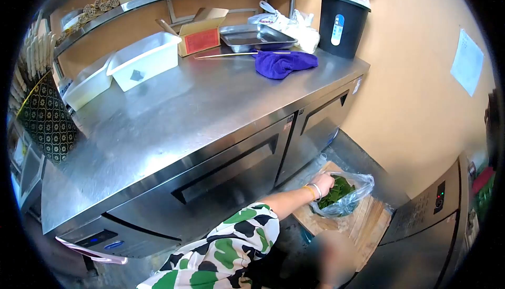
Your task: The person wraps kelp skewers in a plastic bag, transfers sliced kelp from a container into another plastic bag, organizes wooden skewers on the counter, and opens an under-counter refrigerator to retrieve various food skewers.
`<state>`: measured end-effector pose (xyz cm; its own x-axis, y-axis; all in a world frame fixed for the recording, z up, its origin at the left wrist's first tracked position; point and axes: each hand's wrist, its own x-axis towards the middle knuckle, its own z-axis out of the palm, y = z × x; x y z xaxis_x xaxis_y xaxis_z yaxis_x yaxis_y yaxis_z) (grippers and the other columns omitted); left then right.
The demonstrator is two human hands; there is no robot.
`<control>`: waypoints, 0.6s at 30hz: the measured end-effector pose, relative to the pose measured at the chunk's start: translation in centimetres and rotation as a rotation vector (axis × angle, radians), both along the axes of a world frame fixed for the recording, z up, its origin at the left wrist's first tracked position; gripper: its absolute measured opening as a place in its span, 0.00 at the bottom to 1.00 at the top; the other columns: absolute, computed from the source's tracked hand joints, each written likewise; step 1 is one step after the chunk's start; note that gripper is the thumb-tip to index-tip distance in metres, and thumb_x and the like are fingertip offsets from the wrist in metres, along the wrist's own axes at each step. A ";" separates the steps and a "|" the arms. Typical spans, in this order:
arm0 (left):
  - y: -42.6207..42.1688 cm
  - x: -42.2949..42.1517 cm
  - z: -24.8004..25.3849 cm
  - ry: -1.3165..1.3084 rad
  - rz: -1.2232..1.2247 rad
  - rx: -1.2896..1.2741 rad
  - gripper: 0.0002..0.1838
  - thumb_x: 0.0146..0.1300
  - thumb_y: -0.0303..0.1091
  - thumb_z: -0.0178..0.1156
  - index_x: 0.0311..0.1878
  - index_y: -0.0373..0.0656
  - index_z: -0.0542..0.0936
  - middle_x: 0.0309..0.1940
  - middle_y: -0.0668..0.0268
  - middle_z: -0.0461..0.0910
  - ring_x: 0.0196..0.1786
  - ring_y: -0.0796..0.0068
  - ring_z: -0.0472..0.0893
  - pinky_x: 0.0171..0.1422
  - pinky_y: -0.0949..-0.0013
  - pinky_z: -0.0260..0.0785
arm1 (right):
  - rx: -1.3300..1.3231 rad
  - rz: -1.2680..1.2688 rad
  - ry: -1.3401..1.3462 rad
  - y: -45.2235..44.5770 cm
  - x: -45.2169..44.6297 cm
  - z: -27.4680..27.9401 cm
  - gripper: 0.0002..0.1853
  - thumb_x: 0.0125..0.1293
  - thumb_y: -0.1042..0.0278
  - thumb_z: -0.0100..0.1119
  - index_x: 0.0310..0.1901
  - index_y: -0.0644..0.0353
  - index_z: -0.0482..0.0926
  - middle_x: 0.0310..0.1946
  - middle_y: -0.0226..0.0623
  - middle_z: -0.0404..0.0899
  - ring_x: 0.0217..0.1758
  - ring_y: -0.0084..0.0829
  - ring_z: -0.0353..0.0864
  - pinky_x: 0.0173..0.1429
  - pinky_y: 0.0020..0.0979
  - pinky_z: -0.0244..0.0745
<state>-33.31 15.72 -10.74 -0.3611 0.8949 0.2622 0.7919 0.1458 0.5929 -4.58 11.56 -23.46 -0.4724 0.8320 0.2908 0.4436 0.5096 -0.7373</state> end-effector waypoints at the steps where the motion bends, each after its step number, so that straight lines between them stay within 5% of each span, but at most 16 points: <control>1: 0.4 0.0 1.7 0.076 -0.063 0.016 0.01 0.47 0.26 0.58 0.25 0.43 0.78 0.36 0.56 0.77 0.41 0.54 0.77 0.43 0.58 0.70 | 0.093 -0.003 -0.018 0.2 0.5 -1.1 0.13 0.70 0.59 0.46 0.48 0.57 0.72 0.42 0.38 0.74 0.45 0.33 0.73 0.49 0.34 0.69; 4: 0.0 -0.5 12.2 0.206 -0.142 0.368 0.05 0.47 0.30 0.58 0.28 0.41 0.80 0.27 0.50 0.79 0.34 0.51 0.79 0.37 0.56 0.71 | 0.238 0.017 -0.064 0.1 0.6 -3.1 0.17 0.70 0.59 0.45 0.53 0.58 0.73 0.48 0.41 0.76 0.51 0.37 0.76 0.55 0.38 0.71; 5: 0.3 -1.3 16.6 0.212 -0.189 0.281 0.05 0.49 0.30 0.57 0.27 0.41 0.80 0.24 0.51 0.79 0.30 0.50 0.79 0.37 0.55 0.71 | 0.174 0.079 -0.144 -0.4 0.5 -1.6 0.17 0.70 0.59 0.44 0.54 0.58 0.72 0.49 0.42 0.75 0.52 0.39 0.74 0.57 0.39 0.70; 9: -10.7 -8.3 35.8 0.611 -0.273 0.417 0.09 0.53 0.36 0.57 0.31 0.44 0.83 0.28 0.54 0.81 0.35 0.55 0.80 0.44 0.60 0.73 | 0.109 0.123 -0.304 -3.4 -1.5 4.4 0.17 0.70 0.60 0.43 0.55 0.58 0.71 0.51 0.45 0.74 0.54 0.42 0.73 0.59 0.41 0.68; 10: -13.4 -11.9 37.4 0.612 -0.225 0.547 0.10 0.54 0.38 0.57 0.31 0.43 0.83 0.29 0.54 0.80 0.35 0.56 0.80 0.43 0.59 0.72 | 0.095 0.140 -0.285 -3.8 -1.7 4.5 0.18 0.70 0.59 0.43 0.56 0.59 0.70 0.52 0.45 0.73 0.55 0.42 0.72 0.59 0.41 0.67; 14: -32.0 -24.6 41.2 0.891 0.466 0.208 0.14 0.57 0.43 0.59 0.32 0.40 0.81 0.29 0.54 0.78 0.37 0.54 0.78 0.44 0.57 0.70 | 0.059 0.173 -0.204 -3.2 -1.9 4.2 0.20 0.71 0.57 0.41 0.58 0.59 0.68 0.55 0.47 0.70 0.58 0.43 0.69 0.62 0.42 0.63; 15: -36.2 -25.9 41.4 0.800 0.625 0.056 0.15 0.57 0.44 0.58 0.34 0.40 0.81 0.32 0.53 0.79 0.39 0.54 0.78 0.46 0.57 0.70 | 0.049 0.180 -0.188 -2.7 -1.6 3.8 0.21 0.71 0.57 0.41 0.59 0.60 0.67 0.55 0.48 0.69 0.59 0.44 0.68 0.63 0.42 0.63; 16: -40.1 -28.6 40.8 0.686 0.681 0.017 0.19 0.56 0.47 0.58 0.36 0.38 0.82 0.34 0.50 0.80 0.41 0.52 0.79 0.48 0.57 0.70 | 0.016 0.180 -0.168 0.5 -0.2 -4.6 0.20 0.71 0.56 0.40 0.57 0.59 0.69 0.53 0.48 0.71 0.57 0.44 0.70 0.61 0.43 0.64; 18: -45.7 -32.8 39.6 0.582 0.972 -0.191 0.26 0.54 0.55 0.58 0.37 0.36 0.82 0.37 0.47 0.80 0.43 0.50 0.79 0.50 0.59 0.70 | 0.039 0.141 -0.253 -1.0 -0.6 -0.9 0.16 0.69 0.62 0.45 0.52 0.61 0.74 0.48 0.46 0.76 0.51 0.44 0.75 0.56 0.43 0.69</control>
<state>-66.09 -30.00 28.87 -0.7894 0.3476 0.5059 0.4425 0.8935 0.0767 -5.18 10.55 -24.41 -0.6439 0.7437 0.1797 0.5340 0.6050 -0.5906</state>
